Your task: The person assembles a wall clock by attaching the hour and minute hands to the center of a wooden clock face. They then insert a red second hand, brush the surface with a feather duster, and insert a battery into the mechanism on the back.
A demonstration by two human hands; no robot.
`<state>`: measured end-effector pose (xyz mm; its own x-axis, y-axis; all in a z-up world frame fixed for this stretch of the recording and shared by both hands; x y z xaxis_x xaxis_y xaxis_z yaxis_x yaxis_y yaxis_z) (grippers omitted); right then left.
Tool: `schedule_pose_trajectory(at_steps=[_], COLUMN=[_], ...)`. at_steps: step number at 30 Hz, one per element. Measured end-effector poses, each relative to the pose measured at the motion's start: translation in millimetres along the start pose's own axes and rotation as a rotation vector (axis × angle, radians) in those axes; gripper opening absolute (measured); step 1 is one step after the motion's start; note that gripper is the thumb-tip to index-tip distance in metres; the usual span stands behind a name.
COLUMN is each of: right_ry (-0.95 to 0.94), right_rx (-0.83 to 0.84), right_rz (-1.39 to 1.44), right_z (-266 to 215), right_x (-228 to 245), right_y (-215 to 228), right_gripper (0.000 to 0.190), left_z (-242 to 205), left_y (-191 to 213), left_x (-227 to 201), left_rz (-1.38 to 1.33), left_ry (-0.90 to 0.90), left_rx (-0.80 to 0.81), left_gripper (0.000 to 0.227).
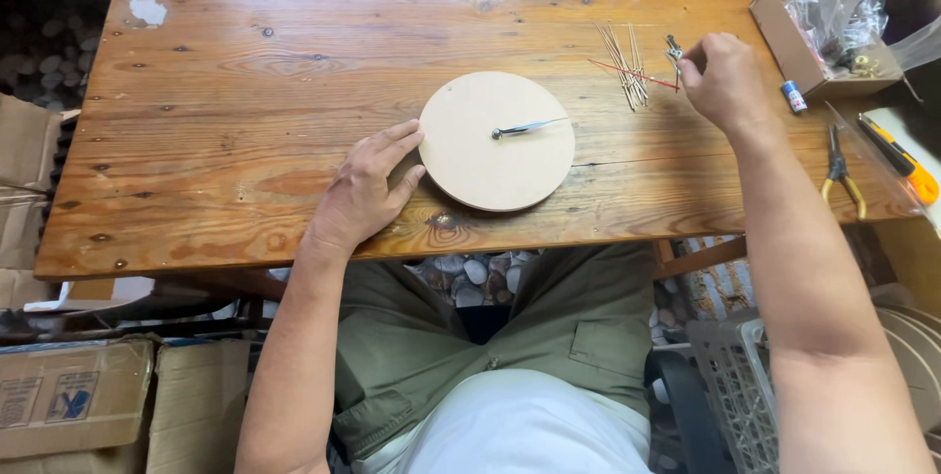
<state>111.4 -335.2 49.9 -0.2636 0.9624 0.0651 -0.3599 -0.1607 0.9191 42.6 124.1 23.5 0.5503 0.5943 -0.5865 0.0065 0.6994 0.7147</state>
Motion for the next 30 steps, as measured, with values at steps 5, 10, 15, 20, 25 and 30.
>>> schedule_pose_trajectory(at_steps=[5, 10, 15, 20, 25, 30], right_ry=[0.032, 0.047, -0.011, -0.304, -0.322, -0.157], right_rx=[-0.152, -0.258, -0.419, -0.481, -0.542, -0.637], right_rz=[-0.061, -0.219, 0.090, 0.750, 1.384, 1.501], right_z=[-19.7, -33.7, -41.6, -37.3, -25.9, -14.1], right_x=[5.0, 9.1, 0.1, 18.6, 87.2, 171.1], right_y=[-7.1, -5.1, 7.0, 13.6, -1.9, -12.1], right_gripper=[0.010, 0.011, 0.001, 0.005, 0.005, 0.010], left_z=[-0.2, -0.5, 0.3, 5.6, 26.8, 56.2], left_y=[-0.5, -1.0, -0.2, 6.0, 15.1, -7.9], left_x=[0.8, 0.1, -1.2, 1.2, -8.9, -55.9], left_rz=[0.003, 0.006, 0.001, -0.079, -0.134, -0.560], left_ry=[-0.008, -0.014, 0.000, 0.065, 0.143, 0.232], left_rx=[-0.003, -0.006, 0.010, 0.047, -0.056, -0.080], left_gripper=[0.045, 0.045, 0.046, 0.046, 0.032, 0.018])
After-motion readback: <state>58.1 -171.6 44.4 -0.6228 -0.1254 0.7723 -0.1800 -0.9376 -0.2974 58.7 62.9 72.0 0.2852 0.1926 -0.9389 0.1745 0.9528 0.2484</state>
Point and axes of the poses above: each hand's wrist, its own z-axis towards the middle knuckle, its own y-axis out of the back of the hand, x = y × z, the point moved 9 cm from there along z, towards the middle knuckle, and after that the axes turned 11 degrees about y, right-handed, at the moved point
